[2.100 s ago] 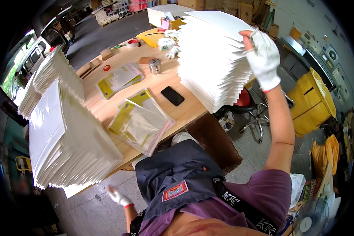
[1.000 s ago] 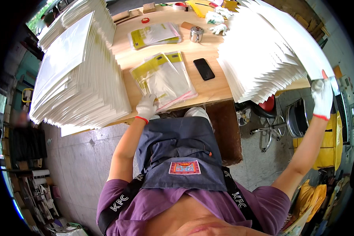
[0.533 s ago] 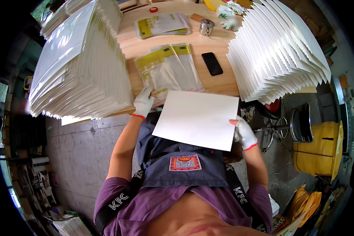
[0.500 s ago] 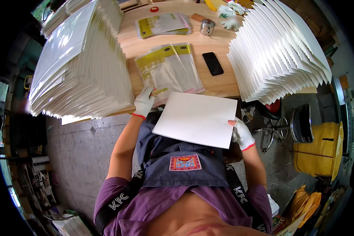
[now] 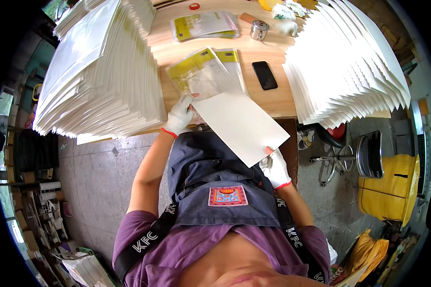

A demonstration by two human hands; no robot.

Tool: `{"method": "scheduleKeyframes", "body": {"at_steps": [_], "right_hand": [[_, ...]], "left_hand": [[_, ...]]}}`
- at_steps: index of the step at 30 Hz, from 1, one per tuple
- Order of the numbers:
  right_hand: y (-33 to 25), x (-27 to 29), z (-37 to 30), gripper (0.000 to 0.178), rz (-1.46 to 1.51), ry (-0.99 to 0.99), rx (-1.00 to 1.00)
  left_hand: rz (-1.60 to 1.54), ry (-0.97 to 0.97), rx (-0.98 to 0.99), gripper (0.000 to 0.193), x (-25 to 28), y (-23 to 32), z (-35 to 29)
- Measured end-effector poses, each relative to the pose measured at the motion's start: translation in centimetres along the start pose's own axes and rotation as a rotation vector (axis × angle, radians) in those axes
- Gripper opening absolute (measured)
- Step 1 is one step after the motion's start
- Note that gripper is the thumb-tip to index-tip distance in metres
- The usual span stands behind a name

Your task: The person repeatedly picks up stacks of white paper sheets from a table and places them into a larger pile. The person wears white gloves and a purple shirt with a KFC logo while performing this repetitive stacking task.

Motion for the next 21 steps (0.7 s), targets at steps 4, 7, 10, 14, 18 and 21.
{"method": "scheduleKeyframes", "body": {"at_steps": [4, 7, 10, 14, 18, 21], "right_hand": [[0.3, -2.2, -0.9, 0.019, -0.005, -0.029, 0.014], [0.5, -2.6, -1.4, 0.018, 0.032, -0.034, 0.041], [0.5, -3.6, -2.6, 0.02, -0.023, -0.079, 0.079], [0.4, -3.2, -3.6, 0.023, -0.139, -0.158, 0.132], [0.3, -3.2, -3.4, 0.024, -0.235, -0.149, 0.105], [2.0, -3.5, -2.2, 0.025, -0.201, -0.172, 0.039]], "left_hand": [[0.094, 0.119, 0.059, 0.045, -0.8, 1.5, -1.0], [-0.342, 0.39, 0.033, 0.057, -3.2, 5.7, -2.6], [-0.923, 0.777, 0.296, 0.056, -8.5, -0.3, -3.7], [-2.242, 0.379, 0.678, 0.036, -14.2, -0.3, -2.8], [-1.995, 0.186, 0.661, 0.034, -17.4, -2.4, -5.7], [-1.601, 0.126, 0.664, 0.033, -18.1, -2.7, -9.3]]}}
Point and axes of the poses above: each hand's wrist, its own z-axis towards the middle knuckle, its own x-axis out of the back of the hand, y = z × x, the point moved 3 cm from there along z, towards the middle knuckle, and after that the axes turned 6 degrees about -z, right-handed, at the moved point
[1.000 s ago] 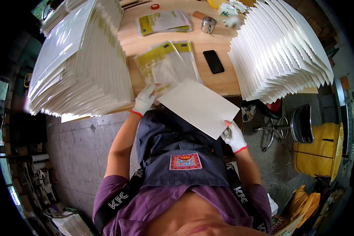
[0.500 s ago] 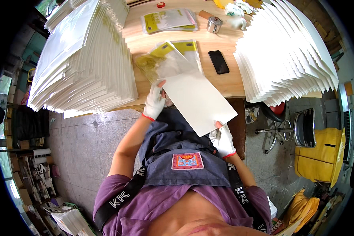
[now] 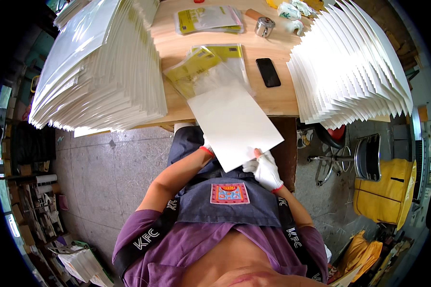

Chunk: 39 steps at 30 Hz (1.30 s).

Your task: The person repeatedly picks up stacks of white paper sheets from a table and places them into a larger pile. The person wears white gloves and a purple shirt with a KFC logo while performing this repetitive stacking task.

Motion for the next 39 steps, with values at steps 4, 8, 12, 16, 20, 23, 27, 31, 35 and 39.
{"method": "scheduleKeyframes", "body": {"at_steps": [4, 8, 12, 16, 20, 23, 27, 31, 35, 39], "right_hand": [[6.5, 0.9, 6.7, 0.031, 0.178, -0.099, -0.094], [7.8, -1.5, 12.5, 0.042, 0.637, -0.039, -0.082], [6.7, -4.4, 11.3, 0.037, 0.246, -0.321, -0.224], [3.7, -6.3, 11.0, 0.024, -0.867, -0.313, -0.056], [5.8, -8.6, 13.5, 0.018, -1.619, -0.419, 0.537], [6.7, -10.6, 14.6, 0.015, -1.904, -0.482, 0.612], [6.7, -11.1, 14.3, 0.016, -1.775, -0.605, 0.591], [-0.5, -4.8, 11.2, 0.009, -0.476, -0.155, 0.307], [-6.6, 20.7, 11.2, 0.025, -0.256, 0.479, 0.506], [2.1, 30.0, 3.0, 0.025, -2.168, 0.077, -0.544]], "left_hand": [[0.787, 0.037, -0.084, 0.033, 2.4, -0.7, -2.8], [0.216, 0.533, -0.033, 0.022, -0.2, 0.2, -4.0], [-0.223, 0.17, 0.283, 0.026, 4.8, 1.8, -5.4], [0.027, 0.493, 0.159, 0.025, 1.6, 7.5, -9.2], [0.327, 0.54, 0.151, 0.02, 2.0, 10.1, -9.3], [0.459, 0.516, 0.166, 0.019, 0.6, 11.3, -9.1], [0.39, 0.343, 0.102, 0.02, 4.7, 10.8, -8.5], [0.355, 0.492, -0.007, 0.019, 2.8, 11.8, -9.6], [0.608, 0.466, 0.009, 0.022, 0.9, 12.9, -10.4], [1.01, 0.484, -0.129, 0.018, 3.0, 13.9, -11.0]]}}
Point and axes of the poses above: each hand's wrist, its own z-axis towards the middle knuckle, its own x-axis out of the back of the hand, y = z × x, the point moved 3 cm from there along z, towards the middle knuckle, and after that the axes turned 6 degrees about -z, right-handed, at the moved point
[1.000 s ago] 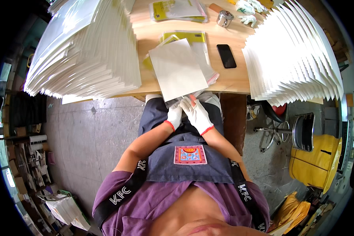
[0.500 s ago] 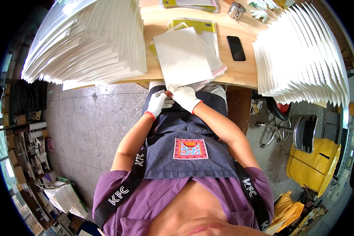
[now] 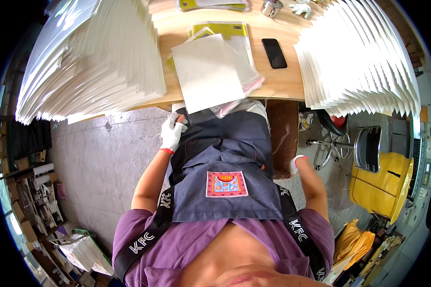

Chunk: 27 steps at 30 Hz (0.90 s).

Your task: The person repeatedly picks up stacks of white paper sheets from a table and places them into a larger pile. The person wears white gloves and a purple shirt with a KFC logo while performing this repetitive stacking task.

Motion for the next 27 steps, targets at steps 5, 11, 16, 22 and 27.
{"method": "scheduleKeyframes", "body": {"at_steps": [5, 11, 16, 22, 27], "right_hand": [[-13.5, 16.2, -6.3, 0.03, 0.354, 0.6, 0.403], [-23.0, 24.1, -6.4, 0.033, 0.049, 1.112, 0.786], [-23.4, 22.8, -1.0, 0.024, 0.583, 0.763, 0.601], [-23.9, 20.6, -0.9, 0.05, 0.938, 0.534, 0.329], [-25.2, 19.6, -1.7, 0.022, 1.464, -0.128, 0.528]], "left_hand": [[0.798, 0.075, -0.882, 0.033, -1.6, 2.6, -0.8], [0.846, -0.009, -0.933, 0.027, -2.7, 3.7, 0.3], [0.102, 0.117, -0.325, 0.02, -0.7, -0.5, 0.5], [-0.774, 0.201, 0.03, 0.04, 0.1, -1.0, 1.4], [-0.415, -0.052, -0.221, 0.034, -1.4, 14.0, -1.1]]}}
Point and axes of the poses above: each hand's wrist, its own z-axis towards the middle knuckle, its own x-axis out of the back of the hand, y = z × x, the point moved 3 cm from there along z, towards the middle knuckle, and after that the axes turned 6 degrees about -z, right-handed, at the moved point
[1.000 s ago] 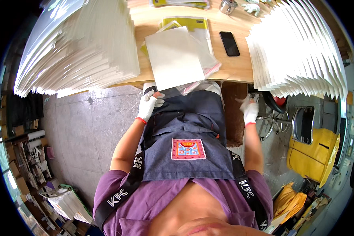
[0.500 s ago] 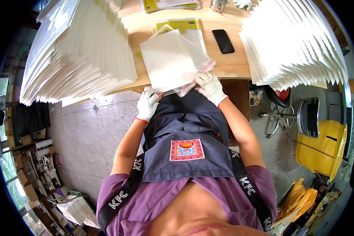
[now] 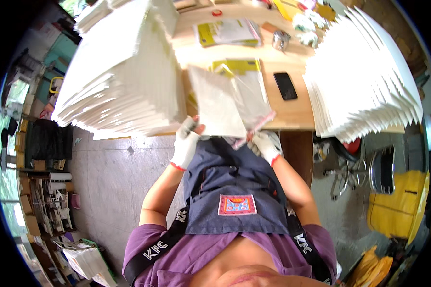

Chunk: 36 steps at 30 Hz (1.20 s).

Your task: The person repeatedly picks up stacks of white paper sheets from a table and places them into a larger pile. The person wears white gloves and a purple shirt with a KFC logo while performing this repetitive stacking task.

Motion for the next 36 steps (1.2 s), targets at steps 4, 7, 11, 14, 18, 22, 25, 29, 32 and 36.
{"method": "scheduleKeyframes", "body": {"at_steps": [4, 7, 11, 14, 18, 22, 25, 29, 32, 36], "right_hand": [[-6.5, -2.3, -3.7, 0.02, 0.41, -0.29, 0.06], [-12.8, -2.8, -4.6, 0.028, 0.393, -0.284, 0.324], [-28.0, -8.1, -8.8, 0.028, -0.067, -0.134, 0.666], [-36.0, -13.9, -10.1, 0.031, -0.065, -0.327, 0.705], [-38.6, -17.6, -8.7, 0.033, -0.347, -0.443, 0.629], [-41.0, -17.2, -7.0, 0.032, -0.74, -0.037, 0.57], [-41.9, -16.9, -5.7, 0.026, -0.263, -0.038, 1.239], [-41.0, -21.9, -2.8, 0.031, -0.221, 0.084, 1.454], [-39.8, -24.0, -2.7, 0.032, -0.096, 0.008, 1.467], [-39.6, -24.0, -1.8, 0.04, 0.01, -0.12, 1.434]], "left_hand": [[0.571, -0.165, -0.166, 0.043, -4.0, 13.7, -4.4], [0.644, -0.076, -0.51, 0.049, -3.8, 20.8, -6.9], [0.678, 0.253, -0.911, 0.044, -0.8, 28.5, -7.7], [0.625, 0.347, -1.016, 0.037, 2.6, 34.4, -6.4], [0.987, 0.329, -0.836, 0.034, 9.7, 36.3, -3.3], [1.076, 0.283, -0.61, 0.036, 11.1, 34.2, -2.8], [0.822, 0.196, -0.622, 0.047, 13.2, 34.1, -2.0], [0.268, 0.128, -0.798, 0.062, 12.7, 31.5, -0.4], [0.5, 0.253, -0.782, 0.052, 13.7, 31.0, -0.9], [0.619, 0.328, -0.915, 0.049, 14.8, 30.5, -0.5]]}}
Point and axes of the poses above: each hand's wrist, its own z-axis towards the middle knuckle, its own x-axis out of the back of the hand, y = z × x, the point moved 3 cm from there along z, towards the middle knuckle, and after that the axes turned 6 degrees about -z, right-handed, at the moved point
